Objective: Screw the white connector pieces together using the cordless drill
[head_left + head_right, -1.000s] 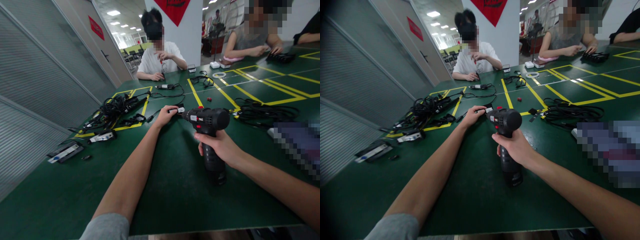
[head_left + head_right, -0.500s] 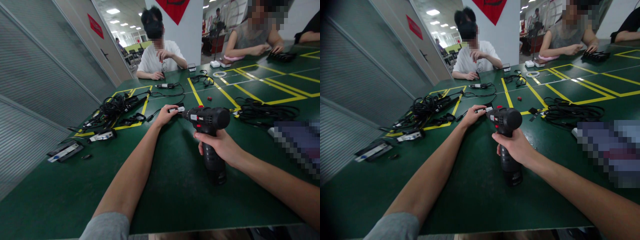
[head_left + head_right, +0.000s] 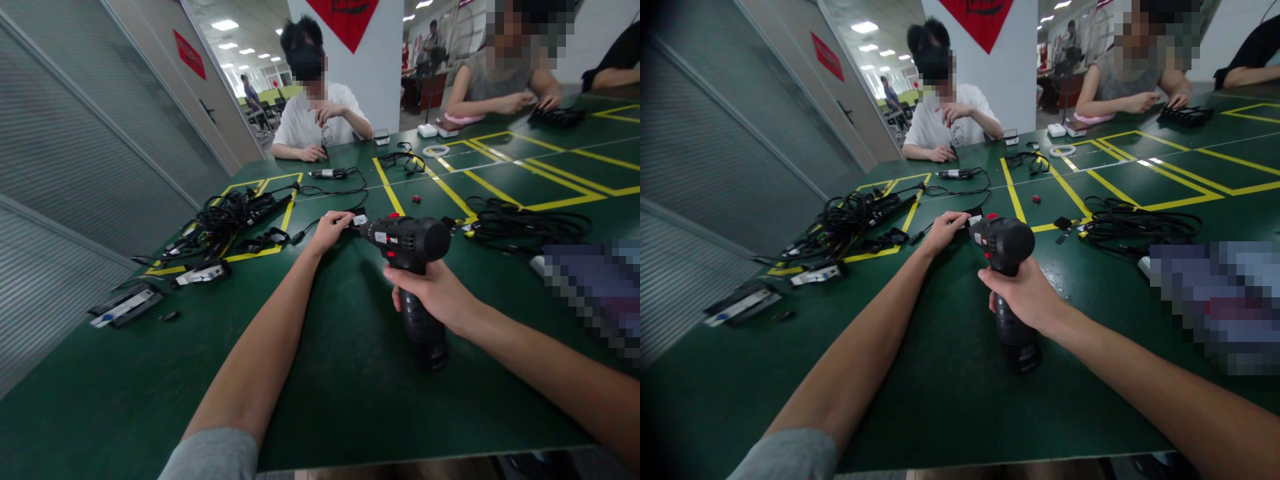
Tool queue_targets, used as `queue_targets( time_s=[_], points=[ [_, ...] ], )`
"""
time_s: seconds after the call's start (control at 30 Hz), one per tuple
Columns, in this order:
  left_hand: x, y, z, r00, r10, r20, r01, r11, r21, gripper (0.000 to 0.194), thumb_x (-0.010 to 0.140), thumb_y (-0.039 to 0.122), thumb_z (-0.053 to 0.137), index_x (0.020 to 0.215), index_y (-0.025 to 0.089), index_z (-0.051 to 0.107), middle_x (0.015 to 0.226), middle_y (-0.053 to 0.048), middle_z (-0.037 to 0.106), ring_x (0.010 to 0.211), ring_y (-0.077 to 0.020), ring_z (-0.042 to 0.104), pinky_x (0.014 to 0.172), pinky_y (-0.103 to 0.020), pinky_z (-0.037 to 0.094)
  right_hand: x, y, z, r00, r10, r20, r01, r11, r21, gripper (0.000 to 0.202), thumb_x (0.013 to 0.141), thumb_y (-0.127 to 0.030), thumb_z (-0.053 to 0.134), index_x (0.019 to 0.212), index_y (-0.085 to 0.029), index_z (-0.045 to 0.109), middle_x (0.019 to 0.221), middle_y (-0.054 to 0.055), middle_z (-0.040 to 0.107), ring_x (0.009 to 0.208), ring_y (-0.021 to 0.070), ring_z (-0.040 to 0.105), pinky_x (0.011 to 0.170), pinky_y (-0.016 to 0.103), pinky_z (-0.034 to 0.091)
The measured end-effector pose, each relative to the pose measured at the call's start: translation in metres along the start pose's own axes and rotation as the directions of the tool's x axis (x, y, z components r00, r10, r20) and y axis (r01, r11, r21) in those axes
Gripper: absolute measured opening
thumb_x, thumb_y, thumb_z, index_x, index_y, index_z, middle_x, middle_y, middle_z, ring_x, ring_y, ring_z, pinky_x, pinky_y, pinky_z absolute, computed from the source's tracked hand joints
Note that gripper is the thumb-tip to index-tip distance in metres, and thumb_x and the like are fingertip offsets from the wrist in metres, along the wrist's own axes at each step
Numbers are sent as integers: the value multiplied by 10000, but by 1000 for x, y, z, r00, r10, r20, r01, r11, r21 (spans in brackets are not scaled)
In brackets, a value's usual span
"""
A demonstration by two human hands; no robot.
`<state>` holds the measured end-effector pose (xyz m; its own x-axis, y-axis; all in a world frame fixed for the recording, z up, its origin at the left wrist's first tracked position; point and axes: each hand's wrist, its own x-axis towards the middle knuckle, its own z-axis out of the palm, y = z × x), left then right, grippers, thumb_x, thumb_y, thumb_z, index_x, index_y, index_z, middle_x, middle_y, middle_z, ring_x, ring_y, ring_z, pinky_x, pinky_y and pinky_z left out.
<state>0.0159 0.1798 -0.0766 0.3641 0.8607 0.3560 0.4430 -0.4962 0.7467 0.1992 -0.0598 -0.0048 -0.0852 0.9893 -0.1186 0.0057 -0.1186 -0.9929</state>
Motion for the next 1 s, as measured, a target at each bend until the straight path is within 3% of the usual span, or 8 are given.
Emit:
queue_targets(
  time_s=[1.0],
  points=[
    [5, -3, 2, 1000, 0, -27, 1, 999, 39, 325, 855, 449, 590, 1006, 207, 745, 1069, -59, 721, 1075, -218, 613, 1022, -350, 440, 1, 1, 0, 1000, -17, 6, 17, 1000, -22, 158, 842, -323, 662, 832, -185, 585, 510, -5, 613, 458, 138, 564, 485, 270, 426]
  ],
)
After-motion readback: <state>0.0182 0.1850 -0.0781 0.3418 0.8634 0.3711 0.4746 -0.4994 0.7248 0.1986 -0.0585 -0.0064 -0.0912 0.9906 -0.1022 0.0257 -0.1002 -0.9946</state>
